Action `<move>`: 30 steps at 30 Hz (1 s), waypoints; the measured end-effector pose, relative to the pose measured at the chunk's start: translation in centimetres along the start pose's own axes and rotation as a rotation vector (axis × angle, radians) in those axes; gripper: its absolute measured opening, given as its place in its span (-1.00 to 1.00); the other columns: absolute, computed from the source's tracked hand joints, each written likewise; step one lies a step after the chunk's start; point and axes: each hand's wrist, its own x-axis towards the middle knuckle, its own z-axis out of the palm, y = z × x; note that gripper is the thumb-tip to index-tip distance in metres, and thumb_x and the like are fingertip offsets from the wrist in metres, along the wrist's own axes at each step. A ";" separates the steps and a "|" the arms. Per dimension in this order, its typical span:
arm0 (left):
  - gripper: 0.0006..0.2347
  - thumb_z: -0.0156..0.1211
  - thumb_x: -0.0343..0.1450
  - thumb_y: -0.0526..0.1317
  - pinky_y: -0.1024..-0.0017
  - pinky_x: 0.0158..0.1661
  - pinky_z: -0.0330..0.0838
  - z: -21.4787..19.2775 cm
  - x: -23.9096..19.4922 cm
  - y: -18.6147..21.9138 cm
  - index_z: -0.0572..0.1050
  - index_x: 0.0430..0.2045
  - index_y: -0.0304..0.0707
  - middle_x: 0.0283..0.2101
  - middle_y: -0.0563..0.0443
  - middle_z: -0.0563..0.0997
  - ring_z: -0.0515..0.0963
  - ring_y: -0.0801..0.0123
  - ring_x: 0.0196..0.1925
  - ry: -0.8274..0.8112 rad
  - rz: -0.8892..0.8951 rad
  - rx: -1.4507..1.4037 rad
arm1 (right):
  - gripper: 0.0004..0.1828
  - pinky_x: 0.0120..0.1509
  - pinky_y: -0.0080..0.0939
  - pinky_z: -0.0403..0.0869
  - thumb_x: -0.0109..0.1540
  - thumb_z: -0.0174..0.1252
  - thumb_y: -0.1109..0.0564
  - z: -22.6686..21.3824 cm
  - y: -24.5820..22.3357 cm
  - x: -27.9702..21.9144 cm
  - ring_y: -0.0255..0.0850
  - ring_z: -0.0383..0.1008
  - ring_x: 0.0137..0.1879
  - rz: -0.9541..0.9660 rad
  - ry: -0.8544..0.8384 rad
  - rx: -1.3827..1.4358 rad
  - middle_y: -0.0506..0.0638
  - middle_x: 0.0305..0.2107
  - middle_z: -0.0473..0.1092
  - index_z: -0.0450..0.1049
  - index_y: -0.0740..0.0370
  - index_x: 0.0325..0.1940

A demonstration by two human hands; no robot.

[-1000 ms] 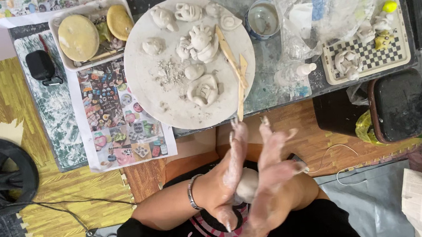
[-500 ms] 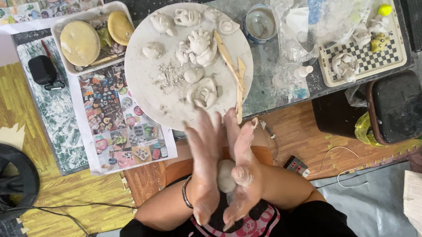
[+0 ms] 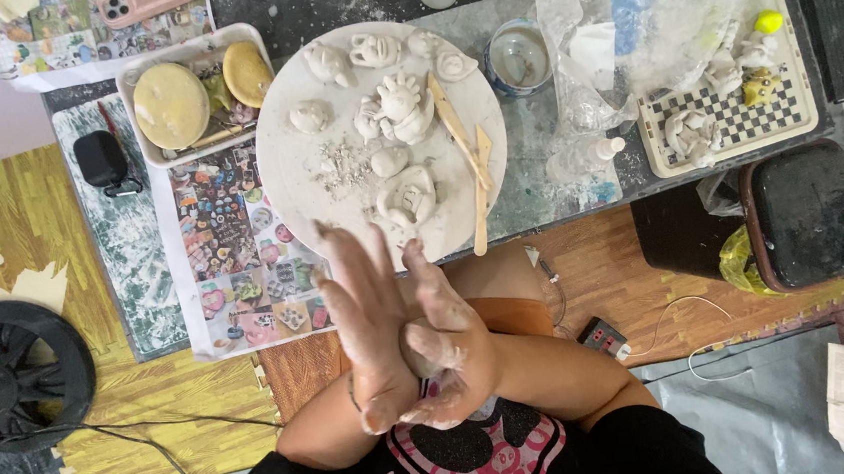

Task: The person repeatedly rolls and shapes a lump of white clay between their hands into a smooth ball. They occasionally dip their fingers into a small container of water to moisten the clay and continue shaping it. Finished clay pieces are visible on a plate nearby.

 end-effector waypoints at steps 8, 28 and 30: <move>-0.12 -0.29 0.48 0.41 0.08 0.56 -0.22 0.2 -0.2 -0.5 0.02 0.51 -0.45 0.58 -0.49 0.00 0.01 -0.10 0.64 -0.244 -0.122 -0.105 | 0.15 0.67 0.33 -0.32 0.25 0.29 -0.26 -1.9 -2.9 2.1 0.31 -0.49 0.67 0.207 -0.010 -0.055 0.21 0.57 -0.52 -0.30 -0.06 0.69; -0.41 0.41 0.47 -0.24 0.08 0.54 0.14 2.7 -1.1 -0.8 0.25 0.38 -0.33 0.45 -0.24 0.35 0.32 0.05 0.55 -0.147 -0.589 -0.415 | -0.63 0.48 -0.01 0.31 0.49 -0.09 0.06 -5.9 -2.3 3.5 0.03 0.27 0.51 -0.127 0.886 -0.030 0.17 0.41 0.25 0.32 0.05 0.38; -0.45 0.30 0.50 -0.14 0.04 0.47 0.25 2.5 -0.8 -1.5 0.26 0.36 -0.37 0.39 -0.27 0.39 0.42 0.02 0.43 0.122 -0.780 -0.610 | -0.64 0.44 -0.01 0.34 0.47 -0.06 0.10 -6.1 -2.0 3.3 0.03 0.38 0.41 -0.058 0.809 -0.117 0.17 0.27 0.40 0.39 0.08 0.35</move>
